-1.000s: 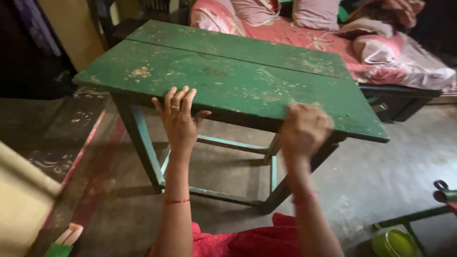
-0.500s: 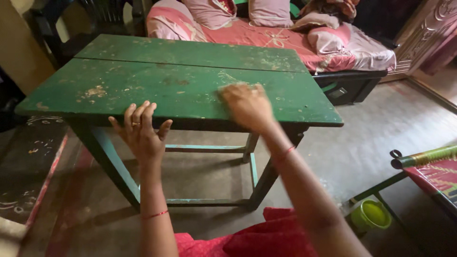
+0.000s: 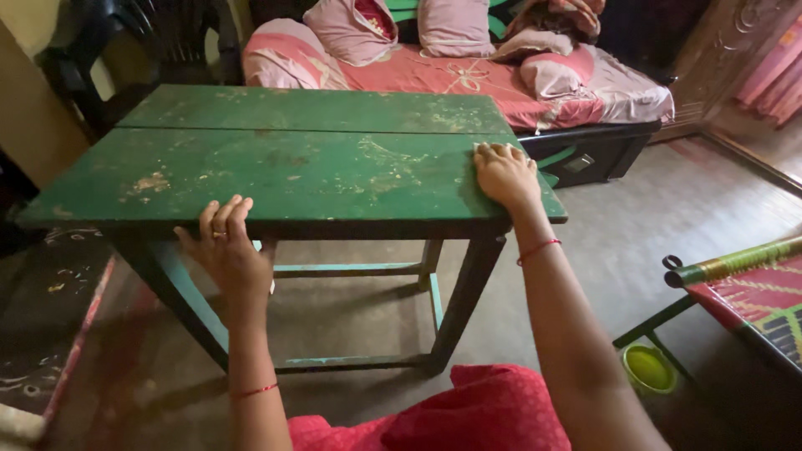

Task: The person sands the legs and tabletop of a green wooden table using a sanding block. They work on each leg individually and then move to the tabletop surface.

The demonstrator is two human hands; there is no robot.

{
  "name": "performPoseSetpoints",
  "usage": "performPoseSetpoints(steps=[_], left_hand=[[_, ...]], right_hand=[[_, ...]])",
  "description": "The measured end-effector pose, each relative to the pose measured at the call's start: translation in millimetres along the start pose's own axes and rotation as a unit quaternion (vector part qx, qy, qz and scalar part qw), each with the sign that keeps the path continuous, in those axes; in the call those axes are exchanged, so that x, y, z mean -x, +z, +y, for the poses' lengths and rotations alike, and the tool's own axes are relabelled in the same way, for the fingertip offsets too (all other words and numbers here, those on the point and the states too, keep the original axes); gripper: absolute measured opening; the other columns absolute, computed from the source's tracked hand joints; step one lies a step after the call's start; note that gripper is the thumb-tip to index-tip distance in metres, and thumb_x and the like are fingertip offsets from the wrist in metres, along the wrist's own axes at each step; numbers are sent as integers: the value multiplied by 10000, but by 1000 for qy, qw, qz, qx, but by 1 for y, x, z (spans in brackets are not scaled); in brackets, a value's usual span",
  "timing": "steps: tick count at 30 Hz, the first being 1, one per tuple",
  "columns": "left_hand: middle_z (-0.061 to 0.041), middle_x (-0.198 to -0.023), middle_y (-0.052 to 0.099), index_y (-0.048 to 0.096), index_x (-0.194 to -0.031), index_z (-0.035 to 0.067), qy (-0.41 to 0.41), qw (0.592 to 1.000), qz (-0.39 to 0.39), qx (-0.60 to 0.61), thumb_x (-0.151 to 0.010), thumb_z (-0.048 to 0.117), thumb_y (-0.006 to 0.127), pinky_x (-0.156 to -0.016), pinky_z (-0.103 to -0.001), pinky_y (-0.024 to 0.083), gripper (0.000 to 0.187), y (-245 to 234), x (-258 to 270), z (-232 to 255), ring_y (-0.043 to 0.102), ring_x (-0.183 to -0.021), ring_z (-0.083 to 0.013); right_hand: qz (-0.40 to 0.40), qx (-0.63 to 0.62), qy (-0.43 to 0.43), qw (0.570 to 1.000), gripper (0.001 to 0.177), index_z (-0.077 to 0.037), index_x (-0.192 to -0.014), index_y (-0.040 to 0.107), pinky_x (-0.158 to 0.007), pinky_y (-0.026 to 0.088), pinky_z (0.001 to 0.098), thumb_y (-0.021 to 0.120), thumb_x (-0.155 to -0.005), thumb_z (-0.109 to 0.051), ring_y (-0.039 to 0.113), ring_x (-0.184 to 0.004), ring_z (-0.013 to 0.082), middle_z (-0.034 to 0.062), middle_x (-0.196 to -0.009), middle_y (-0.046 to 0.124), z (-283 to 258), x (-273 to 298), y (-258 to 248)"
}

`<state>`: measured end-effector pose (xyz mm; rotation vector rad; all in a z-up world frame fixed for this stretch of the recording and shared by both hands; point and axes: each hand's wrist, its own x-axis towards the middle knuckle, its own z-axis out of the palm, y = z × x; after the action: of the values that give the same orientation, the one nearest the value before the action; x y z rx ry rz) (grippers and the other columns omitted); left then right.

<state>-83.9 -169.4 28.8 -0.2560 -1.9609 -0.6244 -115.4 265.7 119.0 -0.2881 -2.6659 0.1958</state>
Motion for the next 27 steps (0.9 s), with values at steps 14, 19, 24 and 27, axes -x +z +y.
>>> performPoseSetpoints(steps=[14, 19, 24, 27], left_hand=[[-36, -1385, 648, 609, -1287, 121, 19, 998, 46, -40, -905, -45, 536, -1120, -588, 318, 423, -13, 3, 12, 525, -1386, -297], [-9, -1308, 668, 625, -1218, 130, 34, 996, 53, -69, -884, -38, 553, -1037, -517, 359, 381, -33, 8, 14, 578, -1317, -264], [4, -1237, 707, 666, -1134, 143, 26, 993, 32, -113, -887, -37, 586, -1007, -496, 349, 315, -63, 14, 22, 628, -1189, -239], [6, -1077, 716, 693, -1042, 174, -69, 977, -94, -177, -910, -3, 608, -1034, -464, 364, 237, -82, 8, 30, 648, -1094, -231]], right_hand=[[42, 1, -48, 998, 469, -185, -1431, 527, -1098, 221, 768, 421, -1045, -430, 360, -1443, 417, 80, -1517, 490, 7, 18, 8], [90, 14, -83, 992, 449, -169, -1416, 546, -1074, 258, 769, 456, -1047, -408, 397, -1407, 428, 97, -1467, 523, 5, 46, -1], [110, 16, -85, 990, 410, -150, -1397, 555, -1084, 271, 770, 468, -1058, -362, 407, -1436, 415, 109, -1444, 536, -4, 87, -17], [139, 13, -113, 984, 440, -111, -1426, 536, -1036, 264, 785, 457, -1053, -331, 395, -1394, 465, 161, -1467, 510, -8, 117, -31]])
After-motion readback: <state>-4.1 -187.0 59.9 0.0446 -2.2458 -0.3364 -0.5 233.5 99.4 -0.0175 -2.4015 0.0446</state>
